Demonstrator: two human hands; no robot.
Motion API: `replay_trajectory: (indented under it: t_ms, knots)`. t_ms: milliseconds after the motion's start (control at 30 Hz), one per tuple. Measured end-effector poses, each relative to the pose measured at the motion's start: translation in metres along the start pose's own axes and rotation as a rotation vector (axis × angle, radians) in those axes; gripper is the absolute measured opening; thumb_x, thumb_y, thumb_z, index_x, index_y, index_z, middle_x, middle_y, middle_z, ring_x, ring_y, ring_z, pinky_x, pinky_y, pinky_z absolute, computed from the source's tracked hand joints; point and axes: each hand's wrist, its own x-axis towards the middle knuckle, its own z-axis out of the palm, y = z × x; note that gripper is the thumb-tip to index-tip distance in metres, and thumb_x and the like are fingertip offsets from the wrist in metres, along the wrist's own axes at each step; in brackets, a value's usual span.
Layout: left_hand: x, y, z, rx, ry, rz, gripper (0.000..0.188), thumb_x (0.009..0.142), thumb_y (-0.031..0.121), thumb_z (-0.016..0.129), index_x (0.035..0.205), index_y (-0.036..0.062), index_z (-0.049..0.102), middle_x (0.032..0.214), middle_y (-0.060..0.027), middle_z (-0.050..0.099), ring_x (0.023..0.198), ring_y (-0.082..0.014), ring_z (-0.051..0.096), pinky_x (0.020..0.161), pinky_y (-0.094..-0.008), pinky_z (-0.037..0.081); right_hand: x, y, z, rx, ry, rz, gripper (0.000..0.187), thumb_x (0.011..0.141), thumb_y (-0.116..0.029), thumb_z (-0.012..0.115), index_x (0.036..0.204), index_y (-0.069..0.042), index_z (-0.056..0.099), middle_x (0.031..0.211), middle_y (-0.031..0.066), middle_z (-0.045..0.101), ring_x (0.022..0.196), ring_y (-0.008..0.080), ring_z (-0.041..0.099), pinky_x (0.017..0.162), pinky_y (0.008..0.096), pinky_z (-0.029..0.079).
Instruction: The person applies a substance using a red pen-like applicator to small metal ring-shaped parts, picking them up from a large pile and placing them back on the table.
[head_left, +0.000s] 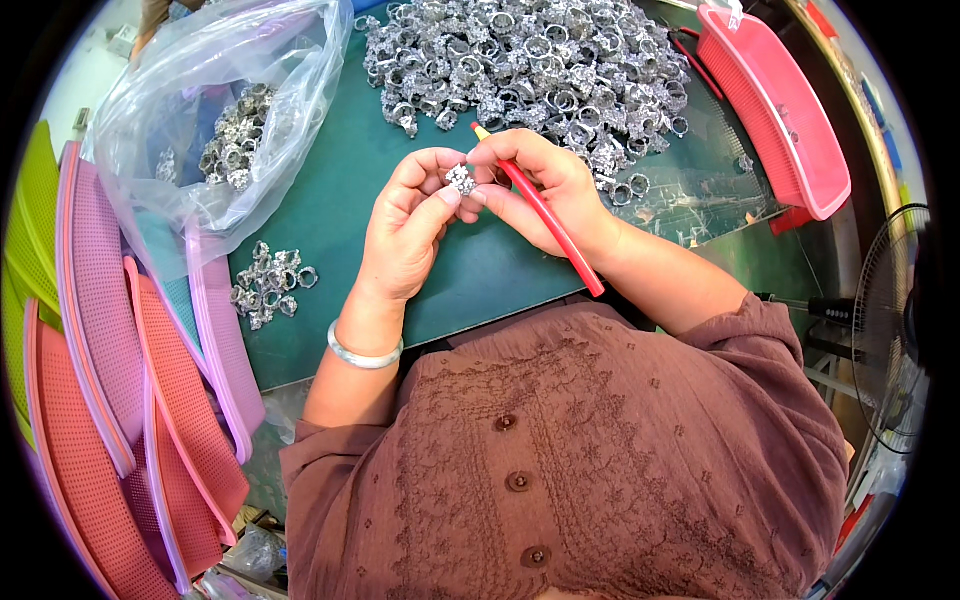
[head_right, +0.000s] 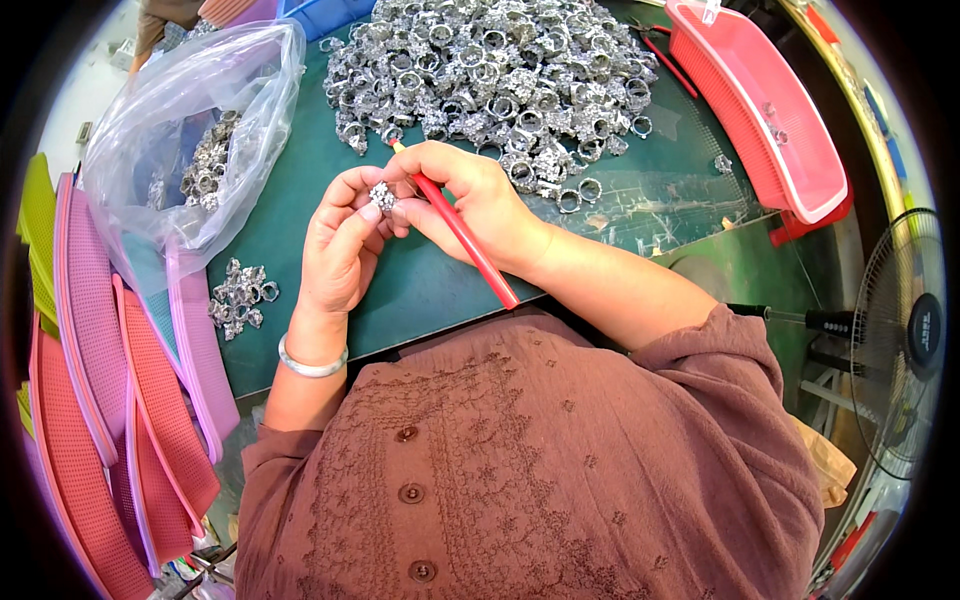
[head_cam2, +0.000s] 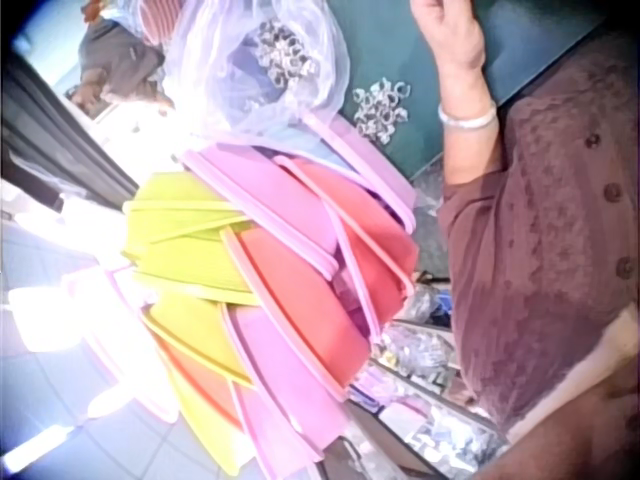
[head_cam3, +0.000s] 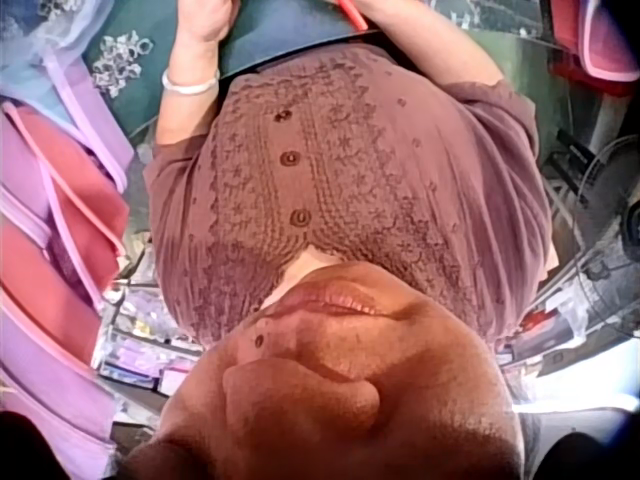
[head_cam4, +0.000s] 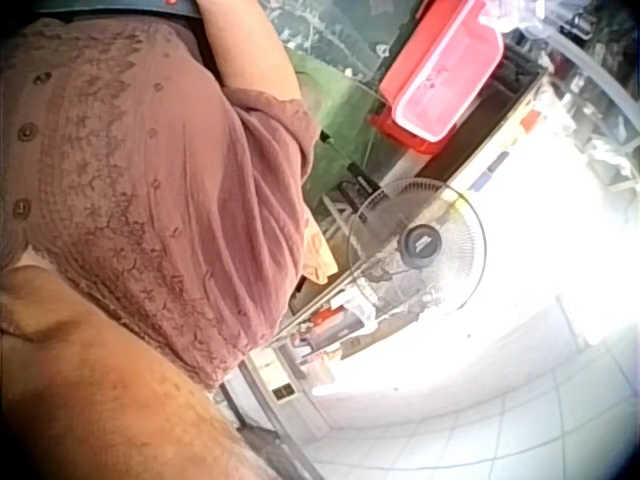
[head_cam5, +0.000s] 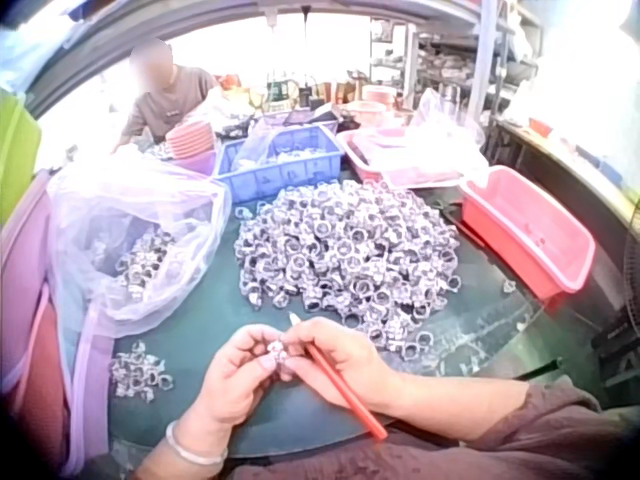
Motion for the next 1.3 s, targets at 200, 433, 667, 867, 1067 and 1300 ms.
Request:
replay_trajectory:
  t_ms: [200,433,667,867,1067,1300]
  knots:
    - [-0.0003,0.0000,0.0007,0.005,0.009,0.003,0.027,0.085,0.005,0.045,0.111,0.0012,0.046,0.096,-0.0080,0.057,0.080,-0.0136,0.056,0.074,-0.0267,0.046,-0.0010,0.0026,-0.0006,-0.038,0.012,-0.028,0.021,0.074,0.009,0.056,0.093,-0.001,0.053,0.074,0.0034,0.052,0.066,0.0096,0.054,0.061,0.0227,0.047]
    - [0.0003,-0.0009,-0.0006,0.016,0.010,0.001,0.027,0.085,0.004,0.046,0.112,0.0009,0.045,0.097,-0.0083,0.057,0.080,-0.0138,0.056,0.074,-0.0269,0.046,-0.0011,0.0017,-0.0010,-0.045,0.012,-0.010,0.022,0.074,0.008,0.057,0.094,-0.001,0.053,0.074,0.0032,0.053,0.067,0.0089,0.053,0.062,0.0226,0.047]
    - [0.0004,-0.0003,-0.0012,0.023,0.004,0.001,0.027,0.085,0.004,0.046,0.112,0.0009,0.045,0.097,-0.0084,0.057,0.080,-0.0139,0.056,0.074,-0.0270,0.046,0.0000,0.0005,-0.0010,-0.070,0.007,-0.020,0.022,0.074,0.008,0.056,0.094,-0.001,0.052,0.073,0.0034,0.052,0.066,0.0092,0.054,0.061,0.0228,0.047]
    - [0.0000,0.0001,0.0003,0.032,0.018,0.004,0.027,0.085,0.003,0.046,0.112,0.0006,0.045,0.097,-0.0083,0.057,0.079,-0.0140,0.056,0.073,-0.0268,0.046,0.0003,0.0000,-0.0010,-0.080,0.004,-0.035,0.023,0.074,0.009,0.056,0.095,-0.001,0.052,0.074,0.0034,0.052,0.066,0.0091,0.054,0.062,0.0227,0.047]
    - [-0.0002,0.0004,0.0002,0.047,0.019,-0.001,0.027,0.085,0.003,0.047,0.111,0.0005,0.045,0.095,-0.0077,0.057,0.078,-0.0137,0.056,0.073,-0.0266,0.046,0.0005,0.0001,-0.0017,-0.083,-0.001,-0.028,0.023,0.074,0.009,0.056,0.095,-0.001,0.052,0.073,0.0031,0.051,0.067,0.0090,0.052,0.063,0.0227,0.047]
    - [-0.0006,0.0012,0.0034,0.052,0.031,0.005,0.027,0.085,0.004,0.047,0.112,0.0007,0.045,0.093,-0.0073,0.057,0.078,-0.0134,0.056,0.073,-0.0264,0.046,-0.0005,0.0027,-0.0017,-0.072,0.012,-0.005,0.023,0.075,0.008,0.056,0.095,-0.001,0.052,0.072,0.0027,0.051,0.065,0.0086,0.051,0.062,0.0222,0.046]
